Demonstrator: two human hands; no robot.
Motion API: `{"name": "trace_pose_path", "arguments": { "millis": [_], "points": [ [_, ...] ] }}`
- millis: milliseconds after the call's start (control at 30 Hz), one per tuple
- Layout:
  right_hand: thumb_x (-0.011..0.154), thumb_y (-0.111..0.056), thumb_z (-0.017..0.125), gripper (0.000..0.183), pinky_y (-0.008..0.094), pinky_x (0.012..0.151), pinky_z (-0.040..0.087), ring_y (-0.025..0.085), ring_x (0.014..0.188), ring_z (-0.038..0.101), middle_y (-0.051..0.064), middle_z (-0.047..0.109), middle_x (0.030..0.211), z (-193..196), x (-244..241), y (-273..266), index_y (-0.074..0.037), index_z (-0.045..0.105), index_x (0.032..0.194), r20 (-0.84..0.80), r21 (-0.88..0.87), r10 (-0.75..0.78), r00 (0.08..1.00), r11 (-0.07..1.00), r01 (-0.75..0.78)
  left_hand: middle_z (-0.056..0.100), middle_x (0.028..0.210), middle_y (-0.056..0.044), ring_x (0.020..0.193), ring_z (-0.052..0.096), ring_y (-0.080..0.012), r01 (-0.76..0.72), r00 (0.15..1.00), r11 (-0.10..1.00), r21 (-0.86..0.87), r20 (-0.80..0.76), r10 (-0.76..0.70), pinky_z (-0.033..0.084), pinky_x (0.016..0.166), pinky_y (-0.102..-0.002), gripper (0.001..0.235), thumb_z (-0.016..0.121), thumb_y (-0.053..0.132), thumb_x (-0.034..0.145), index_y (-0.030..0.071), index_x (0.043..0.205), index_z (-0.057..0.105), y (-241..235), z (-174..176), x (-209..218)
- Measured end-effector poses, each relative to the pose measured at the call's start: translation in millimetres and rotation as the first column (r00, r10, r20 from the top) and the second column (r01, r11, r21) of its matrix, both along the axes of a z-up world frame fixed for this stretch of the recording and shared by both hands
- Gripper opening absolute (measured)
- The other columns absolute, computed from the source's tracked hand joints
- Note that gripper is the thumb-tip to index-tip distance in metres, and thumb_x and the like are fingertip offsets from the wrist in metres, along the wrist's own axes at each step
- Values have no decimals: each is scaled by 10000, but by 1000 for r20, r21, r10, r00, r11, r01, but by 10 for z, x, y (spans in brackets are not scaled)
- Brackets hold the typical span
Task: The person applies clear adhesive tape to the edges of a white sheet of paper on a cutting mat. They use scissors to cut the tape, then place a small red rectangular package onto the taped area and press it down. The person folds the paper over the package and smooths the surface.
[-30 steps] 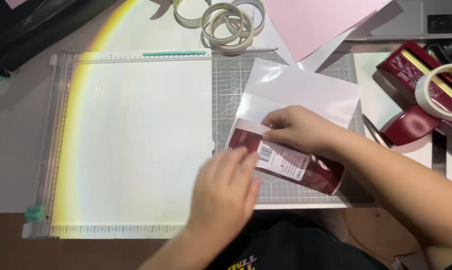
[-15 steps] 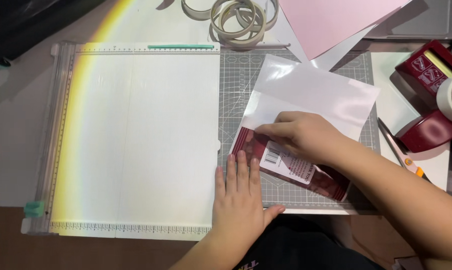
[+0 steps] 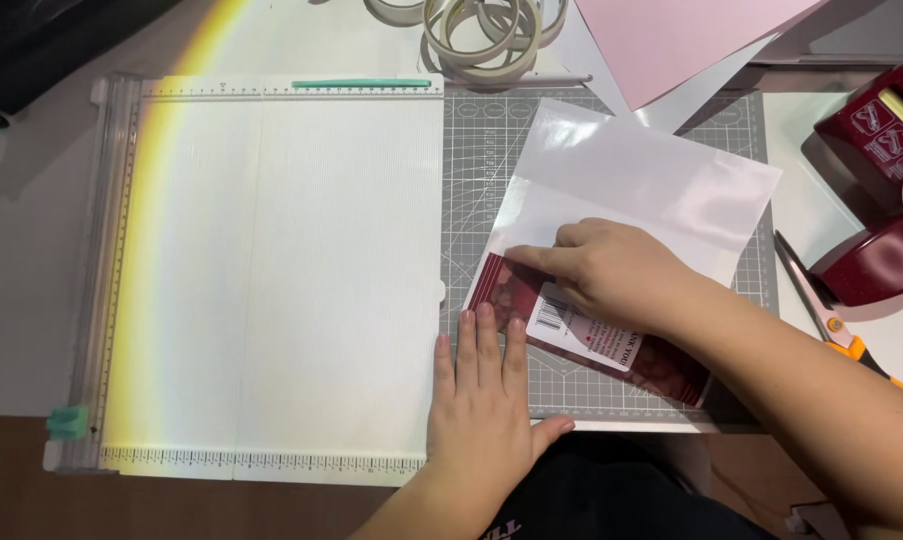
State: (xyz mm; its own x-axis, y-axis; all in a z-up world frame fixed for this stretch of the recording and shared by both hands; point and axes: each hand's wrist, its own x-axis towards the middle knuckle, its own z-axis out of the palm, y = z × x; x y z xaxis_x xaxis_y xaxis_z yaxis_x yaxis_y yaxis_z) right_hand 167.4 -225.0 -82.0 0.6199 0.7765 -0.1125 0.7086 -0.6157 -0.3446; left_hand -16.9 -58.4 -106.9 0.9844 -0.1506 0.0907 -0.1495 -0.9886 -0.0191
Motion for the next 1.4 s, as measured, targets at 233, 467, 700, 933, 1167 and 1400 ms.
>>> {"name": "trace_pose_path", "arguments": {
  "millis": [233, 467, 700, 933, 1167, 1400],
  "points": [
    [930, -349, 648, 548, 471, 653, 526, 365, 806, 636, 81, 610, 843, -15, 3, 48, -365, 560, 1470, 9, -84, -8, 1000, 996, 9, 215, 1670, -282, 1551, 206, -430, 9, 1000, 1000, 4, -10, -9, 142, 1257, -584, 1247, 429, 928, 721, 79, 1615, 249, 20, 11, 7],
    [942, -355, 559, 586, 482, 657, 521, 356, 836, 628, 73, 593, 863, 170, -8, 172, -458, 479, 1514, -46, -213, -56, 997, 976, 45, 233, 1663, -289, 1540, 231, -431, 3, 1000, 1000, 1, -8, -3, 153, 1256, -578, 1262, 488, 933, 690, 87, 1605, 289, 17, 24, 10],
    [953, -278, 489, 658, 466, 732, 518, 318, 990, 587, 50, 565, 952, 339, -20, 283, -553, 396, 1543, -134, -392, -142, 981, 916, 79, 253, 1653, -296, 1534, 240, -444, 14, 1000, 1000, 3, -6, -14, 165, 1247, -585, 1255, 488, 937, 692, 95, 1604, 300, 18, 15, 13],
    [883, -355, 584, 475, 434, 506, 486, 354, 808, 558, 120, 554, 1088, 181, -339, 327, -422, 630, 1352, 601, -75, -56, 797, 989, 126, 268, 1645, -314, 1530, 249, -462, 12, 1000, 999, 29, -18, -11, 173, 1238, -592, 1242, 465, 945, 691, 104, 1594, 322, 4, 24, 24],
    [916, -508, 533, 447, 506, 682, 452, 379, 911, 564, 104, 563, 1195, 95, -331, 343, -479, 616, 1354, 510, -59, -166, 844, 972, 227, 323, 1625, -303, 1505, 314, -437, 26, 1000, 998, 58, 2, -26, 236, 1204, -588, 1235, 488, 970, 682, 148, 1593, 348, 59, 62, 30],
    [946, -423, 673, 315, 476, 738, 443, 350, 1011, 593, 75, 647, 1260, -8, -316, 215, -304, 717, 1234, 676, 199, -109, 729, 979, -39, 321, 1591, -340, 1478, 313, -470, 120, 992, 991, -53, -39, -122, 248, 1156, -642, 1166, 714, 898, 566, 306, 1527, 418, 172, 111, 62]
  ]
}}
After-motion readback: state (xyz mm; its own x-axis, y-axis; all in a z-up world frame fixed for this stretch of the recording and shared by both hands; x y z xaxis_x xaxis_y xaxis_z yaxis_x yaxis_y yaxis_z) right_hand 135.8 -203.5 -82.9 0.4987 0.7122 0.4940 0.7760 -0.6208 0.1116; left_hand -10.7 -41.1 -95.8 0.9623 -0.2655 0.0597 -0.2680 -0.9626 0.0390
